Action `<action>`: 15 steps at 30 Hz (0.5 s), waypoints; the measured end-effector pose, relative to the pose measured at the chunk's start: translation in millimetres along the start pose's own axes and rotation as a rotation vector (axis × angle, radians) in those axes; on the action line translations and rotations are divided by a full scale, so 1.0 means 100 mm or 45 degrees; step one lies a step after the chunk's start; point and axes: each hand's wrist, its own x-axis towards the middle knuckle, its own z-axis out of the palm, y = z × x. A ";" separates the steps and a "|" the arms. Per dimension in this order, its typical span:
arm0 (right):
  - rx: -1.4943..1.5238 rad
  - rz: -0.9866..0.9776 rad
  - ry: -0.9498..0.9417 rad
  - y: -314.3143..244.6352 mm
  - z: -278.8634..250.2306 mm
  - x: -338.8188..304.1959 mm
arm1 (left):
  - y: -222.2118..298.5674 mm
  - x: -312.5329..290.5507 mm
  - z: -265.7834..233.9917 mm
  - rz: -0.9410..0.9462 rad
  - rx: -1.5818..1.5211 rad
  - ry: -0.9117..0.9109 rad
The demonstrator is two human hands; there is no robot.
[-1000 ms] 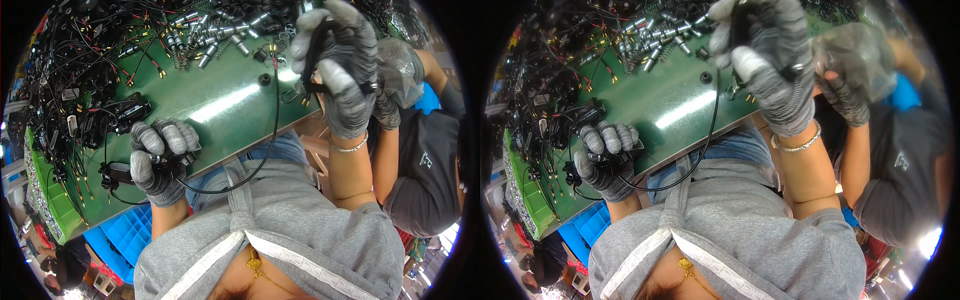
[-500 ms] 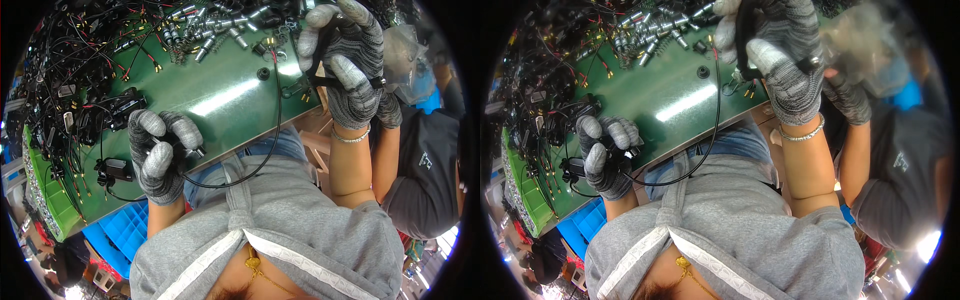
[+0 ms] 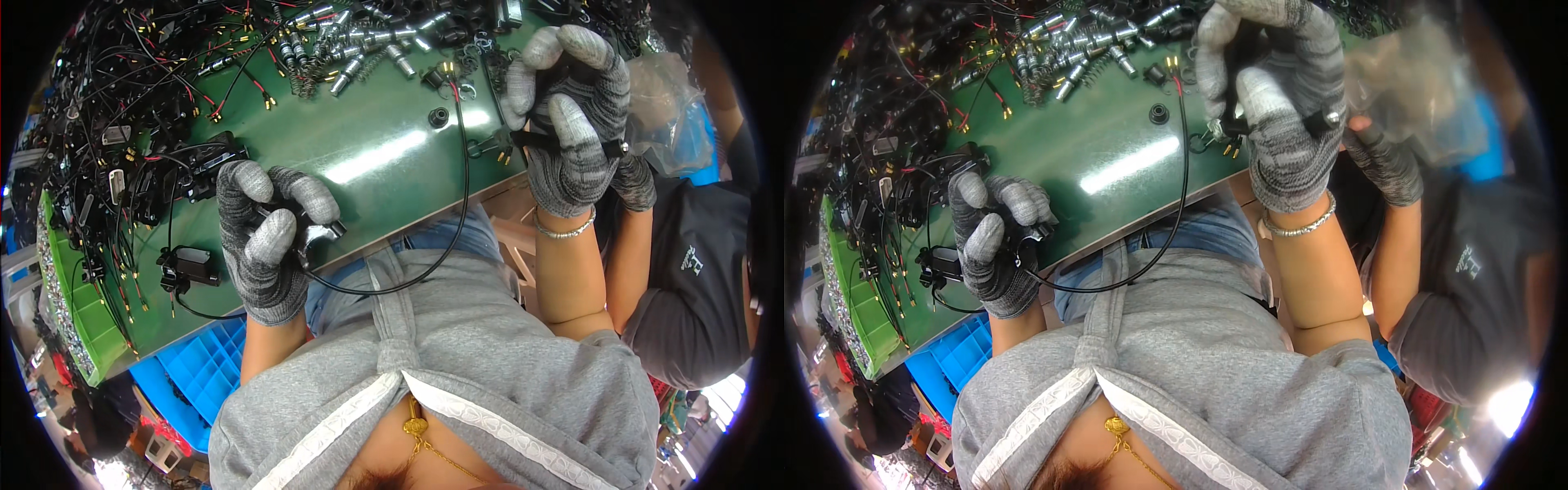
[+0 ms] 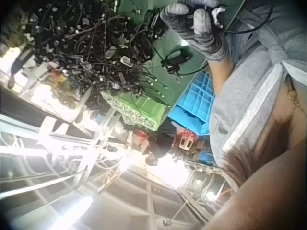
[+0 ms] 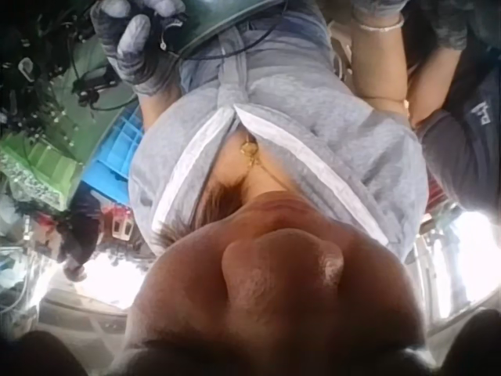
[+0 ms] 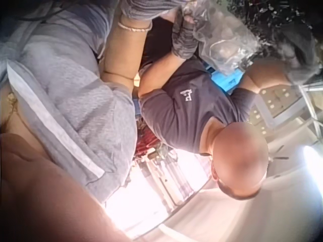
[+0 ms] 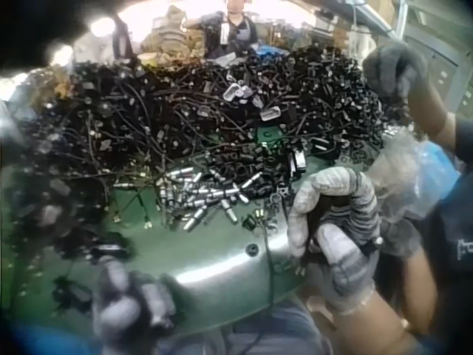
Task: The recorder is seen assembling black plastic connectors onto wire harness components at a factory manual workstation.
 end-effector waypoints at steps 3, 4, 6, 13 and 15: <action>0.107 0.022 -0.008 0.03 -0.02 0.02 | -0.02 -0.01 -0.01 -0.018 -0.034 -0.020; 0.112 0.005 -0.054 0.04 -0.04 0.03 | -0.02 -0.01 -0.01 -0.028 -0.043 -0.016; 0.121 -0.011 -0.103 0.05 -0.04 0.03 | -0.01 -0.02 0.00 -0.034 -0.050 -0.009; 0.079 -0.019 -0.085 0.04 -0.04 0.01 | -0.02 -0.02 -0.01 -0.036 -0.057 -0.015; 0.062 -0.023 -0.099 0.04 -0.05 0.01 | -0.01 -0.02 0.00 -0.032 -0.055 0.003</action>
